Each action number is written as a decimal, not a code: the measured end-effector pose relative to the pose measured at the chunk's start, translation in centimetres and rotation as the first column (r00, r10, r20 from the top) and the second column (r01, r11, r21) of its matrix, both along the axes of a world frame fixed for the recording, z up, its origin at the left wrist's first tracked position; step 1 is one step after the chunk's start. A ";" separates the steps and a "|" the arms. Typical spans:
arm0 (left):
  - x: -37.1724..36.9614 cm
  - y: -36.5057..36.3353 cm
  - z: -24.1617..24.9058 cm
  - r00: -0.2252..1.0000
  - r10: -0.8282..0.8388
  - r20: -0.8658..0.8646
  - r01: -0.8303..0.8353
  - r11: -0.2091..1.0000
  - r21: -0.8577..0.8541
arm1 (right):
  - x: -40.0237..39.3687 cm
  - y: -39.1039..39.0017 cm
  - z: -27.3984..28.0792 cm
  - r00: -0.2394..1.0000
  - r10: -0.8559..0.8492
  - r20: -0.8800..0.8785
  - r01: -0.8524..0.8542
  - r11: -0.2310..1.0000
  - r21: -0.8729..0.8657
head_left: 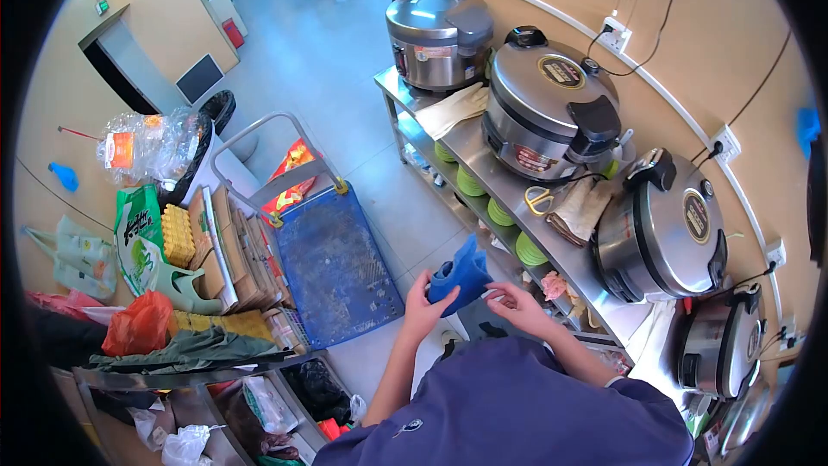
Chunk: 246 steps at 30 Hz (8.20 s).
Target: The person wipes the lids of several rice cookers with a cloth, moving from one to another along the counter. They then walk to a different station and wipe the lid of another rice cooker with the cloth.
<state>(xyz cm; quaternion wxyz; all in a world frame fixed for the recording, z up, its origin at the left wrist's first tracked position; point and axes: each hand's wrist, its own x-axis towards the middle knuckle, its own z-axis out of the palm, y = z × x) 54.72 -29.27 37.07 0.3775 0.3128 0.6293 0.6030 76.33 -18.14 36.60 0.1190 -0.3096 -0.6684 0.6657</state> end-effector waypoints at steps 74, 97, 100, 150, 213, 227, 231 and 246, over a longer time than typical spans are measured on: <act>-24.9 46.4 8.5 0.384 -0.837 -0.390 0.923 0.344 0.172 | -25.7 31.4 11.9 0.281 -0.960 0.015 0.295 0.102 0.950; -14.6 52.5 6.6 0.277 -0.489 -0.827 0.763 0.635 -0.120 | -21.9 45.7 7.5 0.419 -0.858 0.297 0.031 0.341 0.940; -14.0 53.3 5.9 0.353 -0.516 -0.780 0.783 0.619 -0.055 | -21.7 47.9 8.0 0.398 -0.835 0.381 0.022 0.423 0.906; -34.5 49.9 -24.2 0.753 -0.241 -0.613 0.053 0.950 -0.308 | -15.7 68.4 7.0 0.237 -0.824 0.514 0.102 0.547 0.831; -36.8 51.7 -24.9 0.919 0.140 -0.369 -0.267 0.908 -0.322 | -18.5 50.8 7.8 0.427 -0.881 0.203 0.148 0.290 0.946; -37.1 53.2 -25.0 0.977 0.006 -0.211 -0.077 0.941 -0.331 | -15.9 60.5 6.0 0.302 -0.916 0.265 0.113 0.310 0.944; -37.7 53.6 -26.4 0.979 -0.019 -0.205 -0.051 0.942 -0.331 | -16.0 58.6 5.6 0.336 -0.903 0.269 0.039 0.299 0.954; -40.5 55.6 -26.8 0.904 -0.240 -0.355 0.078 0.906 -0.415 | -18.6 41.9 7.9 0.363 -0.918 0.159 0.213 0.248 0.945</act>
